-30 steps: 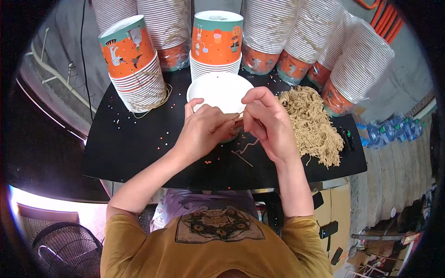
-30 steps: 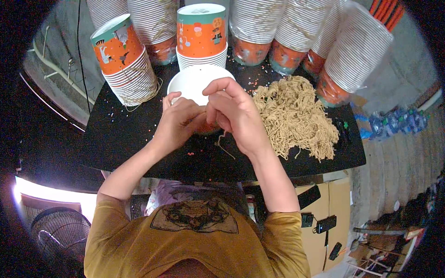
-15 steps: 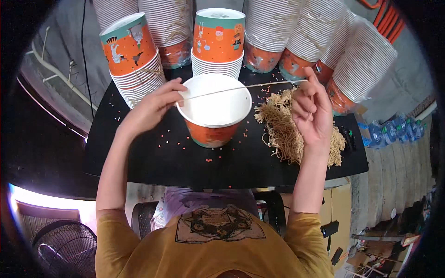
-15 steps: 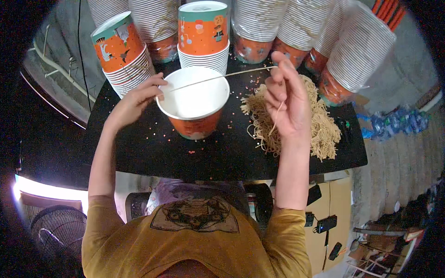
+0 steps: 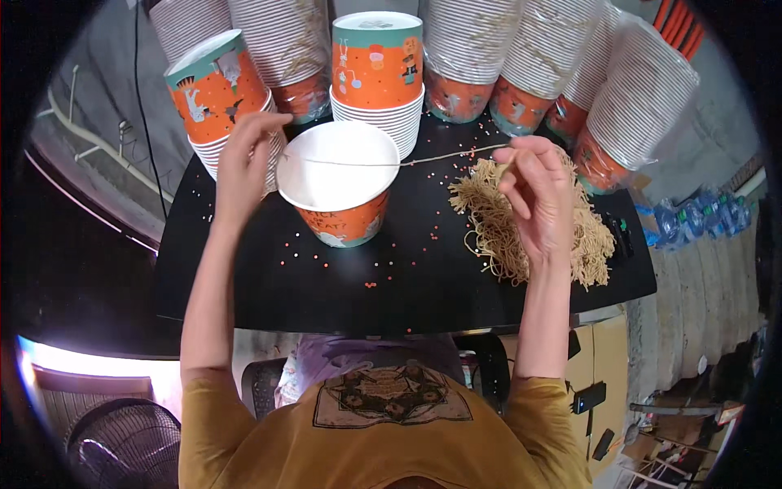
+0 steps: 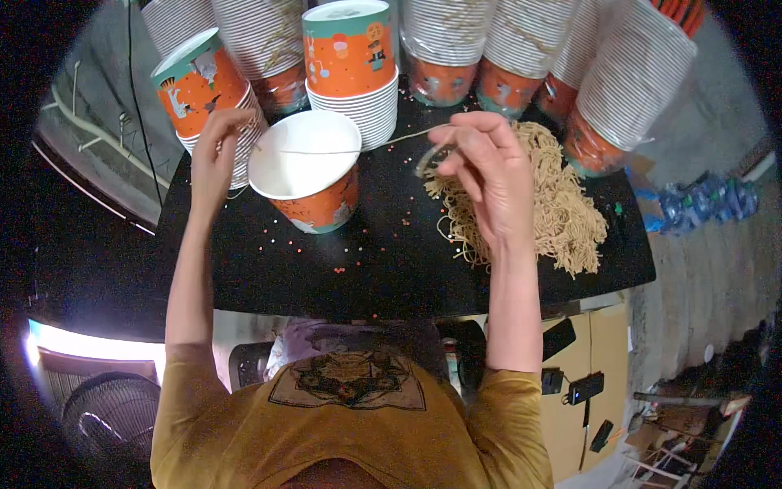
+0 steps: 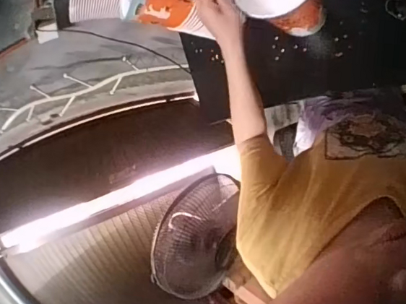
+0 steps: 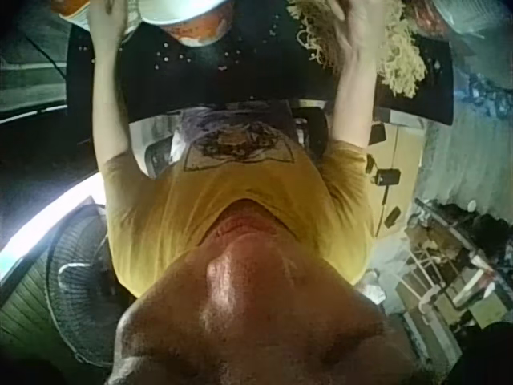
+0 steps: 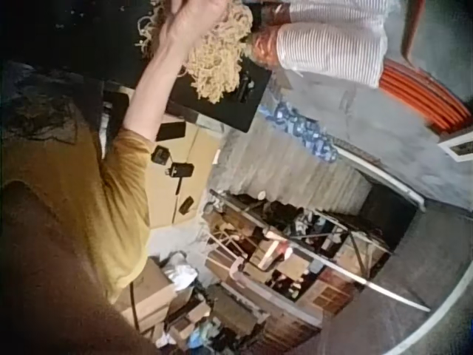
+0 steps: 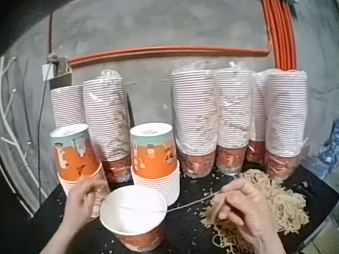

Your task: Threading and tying a string through a hole in a paper cup for assembly.

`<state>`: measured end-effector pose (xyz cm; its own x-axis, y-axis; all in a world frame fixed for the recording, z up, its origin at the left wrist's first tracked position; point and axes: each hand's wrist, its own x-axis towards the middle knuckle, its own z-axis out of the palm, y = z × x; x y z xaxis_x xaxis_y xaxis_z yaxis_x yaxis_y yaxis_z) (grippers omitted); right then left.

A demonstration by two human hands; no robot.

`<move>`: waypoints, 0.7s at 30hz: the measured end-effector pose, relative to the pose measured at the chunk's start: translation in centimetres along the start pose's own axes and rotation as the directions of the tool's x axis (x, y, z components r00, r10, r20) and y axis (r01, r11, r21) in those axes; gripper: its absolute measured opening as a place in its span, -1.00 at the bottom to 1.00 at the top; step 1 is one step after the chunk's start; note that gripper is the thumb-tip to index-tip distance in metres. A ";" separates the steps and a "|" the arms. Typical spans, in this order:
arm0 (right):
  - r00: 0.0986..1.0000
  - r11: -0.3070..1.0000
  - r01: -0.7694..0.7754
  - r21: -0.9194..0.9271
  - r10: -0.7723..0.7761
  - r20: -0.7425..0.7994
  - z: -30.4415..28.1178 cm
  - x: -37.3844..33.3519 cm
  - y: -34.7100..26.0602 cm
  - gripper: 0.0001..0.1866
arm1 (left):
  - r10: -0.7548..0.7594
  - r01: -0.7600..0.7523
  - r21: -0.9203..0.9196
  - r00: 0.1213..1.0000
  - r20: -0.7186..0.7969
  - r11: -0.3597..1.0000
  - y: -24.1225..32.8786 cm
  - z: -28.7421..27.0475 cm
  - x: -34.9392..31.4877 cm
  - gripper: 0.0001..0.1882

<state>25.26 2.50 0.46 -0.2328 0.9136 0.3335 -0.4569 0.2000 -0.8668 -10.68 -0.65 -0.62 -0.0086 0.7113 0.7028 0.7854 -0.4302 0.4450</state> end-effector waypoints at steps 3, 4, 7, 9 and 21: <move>0.997 0.997 0.070 -0.014 -0.071 -0.023 0.2 0.2 1.0 -0.81 | -0.092 0.082 0.052 0.966 0.242 0.995 6.9 2.7 -1.6 -0.76; 0.995 0.995 0.094 -0.017 -0.095 -0.024 0.4 0.2 1.2 -0.82 | -0.071 0.026 0.128 0.932 0.356 0.991 8.5 3.0 -1.9 -0.77; 0.969 0.971 0.217 -0.105 -0.227 -0.096 0.9 0.6 1.4 -0.85 | -0.075 0.010 0.135 0.870 0.487 0.991 9.2 5.2 -1.5 -0.72; 0.953 0.961 0.273 -0.051 -0.277 -0.123 1.3 0.8 1.5 -0.85 | -0.051 -0.032 0.153 0.857 0.513 0.988 8.6 6.1 -1.0 -0.72; 1.000 0.989 -0.017 -0.149 0.016 -0.011 1.5 0.2 4.1 -0.90 | -0.199 0.160 0.120 0.741 0.642 0.980 6.9 4.3 -0.8 -0.75</move>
<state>22.09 2.98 -2.45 -0.2304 0.9205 0.3156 -0.3195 0.2348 -0.9181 -2.66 -1.82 -0.51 0.2342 0.9692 0.0756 0.8424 -0.2412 0.4818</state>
